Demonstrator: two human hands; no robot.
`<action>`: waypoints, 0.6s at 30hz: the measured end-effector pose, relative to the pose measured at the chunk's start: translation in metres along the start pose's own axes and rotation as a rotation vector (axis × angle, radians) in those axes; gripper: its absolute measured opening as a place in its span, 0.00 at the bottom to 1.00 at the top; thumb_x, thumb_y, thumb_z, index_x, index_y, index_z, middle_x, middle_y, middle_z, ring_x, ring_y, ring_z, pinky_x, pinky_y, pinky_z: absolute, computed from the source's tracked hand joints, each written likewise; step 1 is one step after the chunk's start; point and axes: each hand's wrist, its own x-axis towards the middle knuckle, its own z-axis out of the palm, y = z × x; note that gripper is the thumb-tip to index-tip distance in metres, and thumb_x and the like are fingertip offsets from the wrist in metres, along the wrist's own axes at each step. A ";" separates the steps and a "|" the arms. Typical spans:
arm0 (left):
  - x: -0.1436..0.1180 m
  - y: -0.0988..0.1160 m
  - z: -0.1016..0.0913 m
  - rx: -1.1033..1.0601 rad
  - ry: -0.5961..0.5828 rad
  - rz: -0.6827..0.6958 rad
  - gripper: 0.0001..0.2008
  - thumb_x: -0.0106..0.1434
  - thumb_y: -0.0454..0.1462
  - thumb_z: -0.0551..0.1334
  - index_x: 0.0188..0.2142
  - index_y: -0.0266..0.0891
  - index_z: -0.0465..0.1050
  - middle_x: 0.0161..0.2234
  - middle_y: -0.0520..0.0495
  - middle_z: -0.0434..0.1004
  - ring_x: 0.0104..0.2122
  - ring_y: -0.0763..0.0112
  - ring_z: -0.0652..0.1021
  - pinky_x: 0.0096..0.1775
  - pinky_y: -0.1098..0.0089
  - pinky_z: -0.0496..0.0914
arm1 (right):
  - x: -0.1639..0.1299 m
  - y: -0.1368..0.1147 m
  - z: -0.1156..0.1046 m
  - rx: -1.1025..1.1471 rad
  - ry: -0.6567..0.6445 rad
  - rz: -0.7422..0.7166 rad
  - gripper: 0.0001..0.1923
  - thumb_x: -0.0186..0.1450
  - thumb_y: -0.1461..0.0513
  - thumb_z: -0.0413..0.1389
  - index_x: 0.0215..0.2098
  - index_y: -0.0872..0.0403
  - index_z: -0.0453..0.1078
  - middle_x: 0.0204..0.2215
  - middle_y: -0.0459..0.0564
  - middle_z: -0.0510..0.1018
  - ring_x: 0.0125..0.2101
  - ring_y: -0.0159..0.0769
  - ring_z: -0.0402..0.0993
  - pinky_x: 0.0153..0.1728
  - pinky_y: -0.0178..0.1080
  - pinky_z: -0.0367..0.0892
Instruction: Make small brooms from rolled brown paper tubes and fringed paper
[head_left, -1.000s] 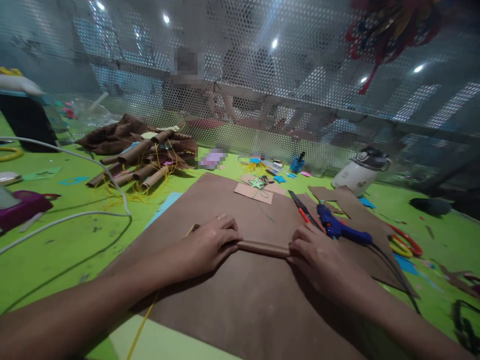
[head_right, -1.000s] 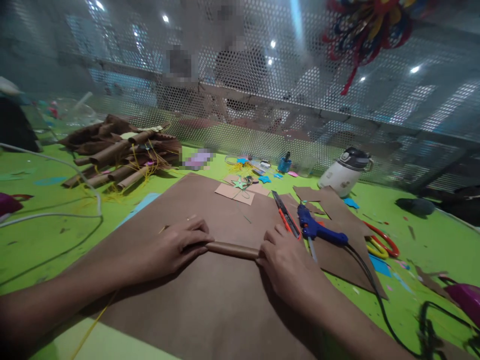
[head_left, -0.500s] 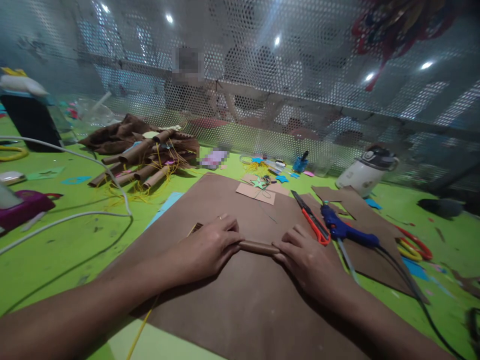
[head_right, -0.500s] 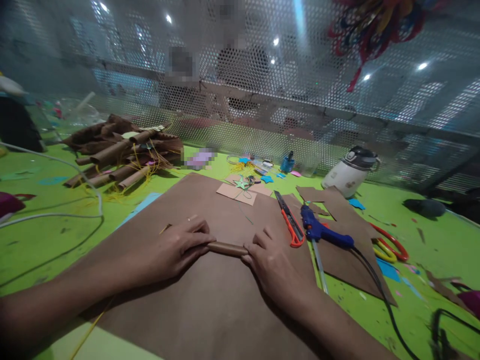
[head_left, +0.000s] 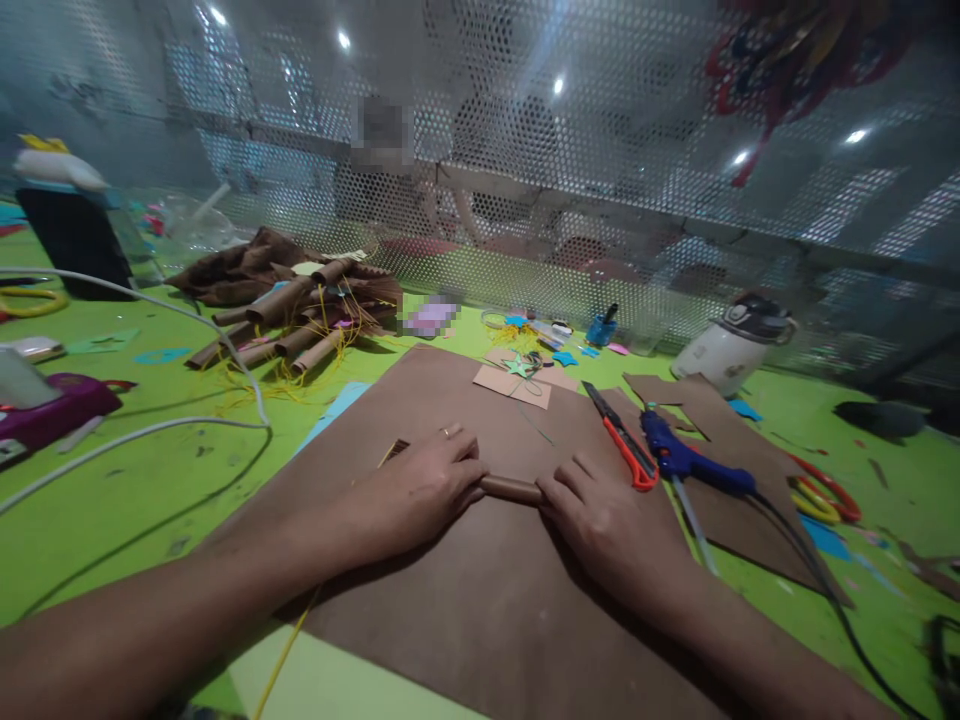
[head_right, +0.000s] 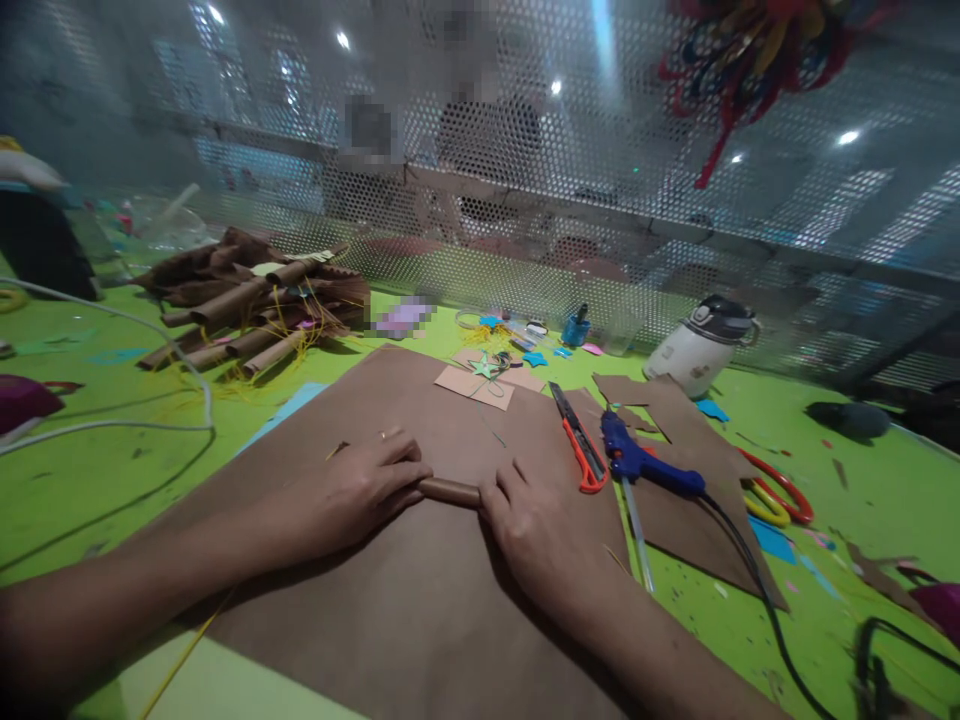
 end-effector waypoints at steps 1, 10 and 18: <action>0.000 -0.001 0.001 0.000 0.011 0.007 0.10 0.67 0.36 0.52 0.34 0.38 0.70 0.35 0.46 0.67 0.33 0.69 0.67 0.35 0.68 0.61 | 0.001 -0.001 0.000 -0.018 -0.003 -0.017 0.07 0.66 0.69 0.49 0.34 0.56 0.68 0.31 0.52 0.71 0.32 0.39 0.63 0.31 0.39 0.58; -0.001 0.001 -0.005 0.051 0.011 0.060 0.12 0.68 0.37 0.50 0.33 0.35 0.70 0.34 0.45 0.68 0.33 0.69 0.68 0.35 0.69 0.63 | 0.014 -0.004 -0.006 -0.194 -0.066 -0.180 0.10 0.64 0.70 0.50 0.44 0.62 0.67 0.30 0.56 0.73 0.31 0.41 0.67 0.28 0.38 0.60; -0.002 0.006 -0.035 -0.001 0.189 0.020 0.10 0.64 0.38 0.55 0.42 0.38 0.71 0.43 0.41 0.70 0.40 0.66 0.71 0.42 0.65 0.66 | 0.016 -0.004 -0.006 -0.125 -0.024 -0.109 0.09 0.63 0.71 0.49 0.41 0.59 0.66 0.32 0.53 0.73 0.32 0.39 0.69 0.32 0.38 0.63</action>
